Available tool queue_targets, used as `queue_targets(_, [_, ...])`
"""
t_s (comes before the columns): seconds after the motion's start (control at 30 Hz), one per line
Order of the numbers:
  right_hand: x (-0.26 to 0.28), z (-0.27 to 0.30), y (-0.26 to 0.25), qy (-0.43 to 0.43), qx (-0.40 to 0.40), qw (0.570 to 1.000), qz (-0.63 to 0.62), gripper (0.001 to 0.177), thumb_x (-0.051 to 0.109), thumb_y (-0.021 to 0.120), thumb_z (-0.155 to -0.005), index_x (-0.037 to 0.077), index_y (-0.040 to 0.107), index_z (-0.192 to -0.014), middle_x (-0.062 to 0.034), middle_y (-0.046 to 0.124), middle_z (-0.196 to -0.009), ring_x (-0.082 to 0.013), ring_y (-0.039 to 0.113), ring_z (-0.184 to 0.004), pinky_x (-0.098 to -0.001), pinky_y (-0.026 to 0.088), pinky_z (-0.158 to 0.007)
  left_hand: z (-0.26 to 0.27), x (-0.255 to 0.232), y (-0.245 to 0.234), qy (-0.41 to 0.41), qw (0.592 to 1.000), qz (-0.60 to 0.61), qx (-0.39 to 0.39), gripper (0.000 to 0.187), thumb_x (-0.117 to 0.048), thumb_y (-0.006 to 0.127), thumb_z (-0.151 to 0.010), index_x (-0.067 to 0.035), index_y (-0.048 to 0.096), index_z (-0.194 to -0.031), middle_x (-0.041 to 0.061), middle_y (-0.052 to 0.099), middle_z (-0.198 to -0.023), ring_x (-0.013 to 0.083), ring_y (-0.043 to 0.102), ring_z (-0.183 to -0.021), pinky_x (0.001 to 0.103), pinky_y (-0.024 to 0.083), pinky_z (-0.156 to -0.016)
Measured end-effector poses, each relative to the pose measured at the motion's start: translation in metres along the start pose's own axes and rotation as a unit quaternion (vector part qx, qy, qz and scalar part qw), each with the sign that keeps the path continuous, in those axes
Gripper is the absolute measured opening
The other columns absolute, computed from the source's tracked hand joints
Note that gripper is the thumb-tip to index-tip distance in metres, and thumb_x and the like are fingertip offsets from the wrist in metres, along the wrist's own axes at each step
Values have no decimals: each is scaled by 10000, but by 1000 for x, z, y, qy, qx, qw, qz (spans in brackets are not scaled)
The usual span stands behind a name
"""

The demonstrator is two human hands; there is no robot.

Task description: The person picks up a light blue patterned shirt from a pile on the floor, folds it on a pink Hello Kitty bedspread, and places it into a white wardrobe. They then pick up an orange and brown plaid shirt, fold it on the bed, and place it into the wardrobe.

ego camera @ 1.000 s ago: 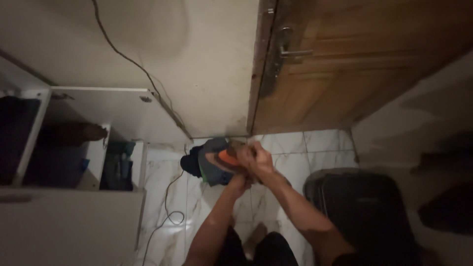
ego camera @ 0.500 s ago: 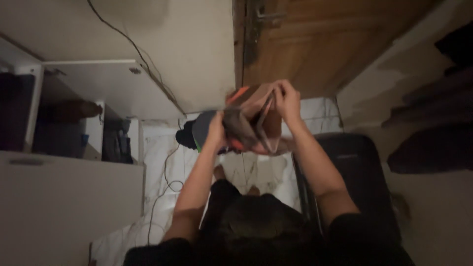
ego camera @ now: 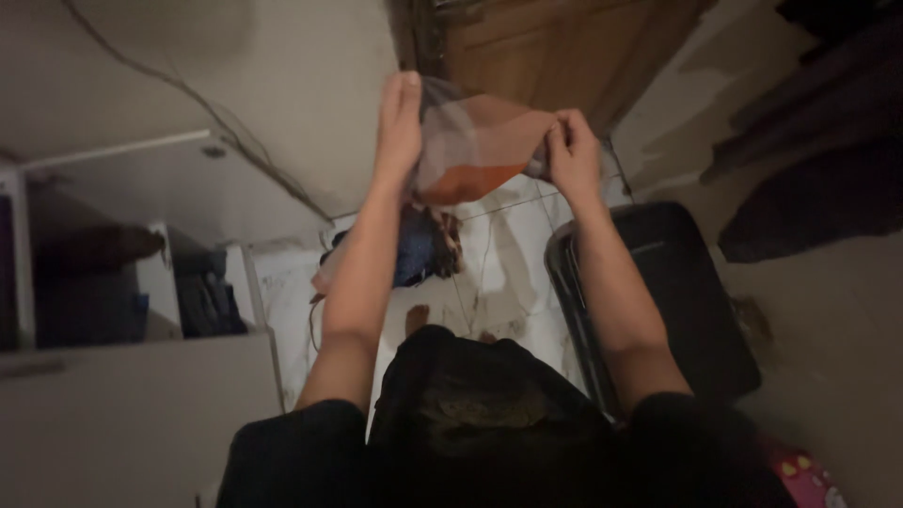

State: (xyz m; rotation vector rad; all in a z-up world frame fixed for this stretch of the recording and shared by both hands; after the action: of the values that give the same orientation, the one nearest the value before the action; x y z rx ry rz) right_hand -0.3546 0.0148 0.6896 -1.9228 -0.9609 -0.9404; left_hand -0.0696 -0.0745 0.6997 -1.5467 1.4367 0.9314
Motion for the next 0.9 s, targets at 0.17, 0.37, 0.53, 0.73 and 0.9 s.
queue_targets(0.17, [-2, -5, 14, 109, 14, 994, -26, 142, 167, 603, -1044, 31, 636, -1063, -51, 659, -860, -99, 579, -790, -282, 491, -696, -3, -14, 3, 82, 988, -124, -41, 252, -278, 657, -1030, -30, 632, -1066, 144, 583, -1072, 271, 557, -1030, 388, 467, -942])
queue_targets(0.37, [-66, -5, 47, 337, -52, 890, -301, 127, 184, 581, -1024, 71, 617, -979, -48, 656, -884, -157, 641, -806, -325, 556, -638, 71, 48, 39, -41, 976, -6, 214, 328, -368, 717, -965, -53, 643, -1016, 85, 647, -913, 192, 623, -831, 362, 537, -758])
queue_targets(0.53, [-100, -2, 61, 336, -26, 829, -447, 214, 222, 507, -1043, 67, 646, -1091, -107, 707, -967, -220, 650, -749, -315, 436, -464, 94, 85, 48, 71, 943, -26, 325, 530, -424, 698, -1065, 74, 597, -1215, 141, 645, -1047, 195, 607, -954, 397, 510, -814])
queue_targets(0.73, [-65, 7, 54, 378, -118, 863, -314, 186, 150, 521, -1018, 74, 646, -1133, -73, 702, -1029, -176, 705, -869, -326, 583, -609, 41, 76, 31, -150, 942, 98, 284, 406, -386, 597, -1072, 4, 648, -970, 21, 582, -858, 134, 546, -848, 301, 485, -776])
queue_targets(0.9, [-83, 28, 37, 294, -118, 932, -175, 475, 60, 544, -984, 130, 570, -1453, -31, 727, -1082, -134, 692, -791, -265, 595, -635, -19, 70, 11, -116, 957, 253, 80, 406, -362, 535, -1105, 5, 630, -1250, 38, 643, -1189, 155, 579, -1114, 298, 459, -996])
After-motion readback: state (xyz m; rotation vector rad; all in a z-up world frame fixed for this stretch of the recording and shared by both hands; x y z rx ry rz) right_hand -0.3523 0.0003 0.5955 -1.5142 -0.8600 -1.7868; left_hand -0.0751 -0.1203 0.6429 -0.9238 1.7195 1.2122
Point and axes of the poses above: each hand's wrist, its own z-axis away from the middle knuckle, its own y-axis out of the palm, x = y × z, the point moved 3 cm from there along -z, towards the middle knuckle
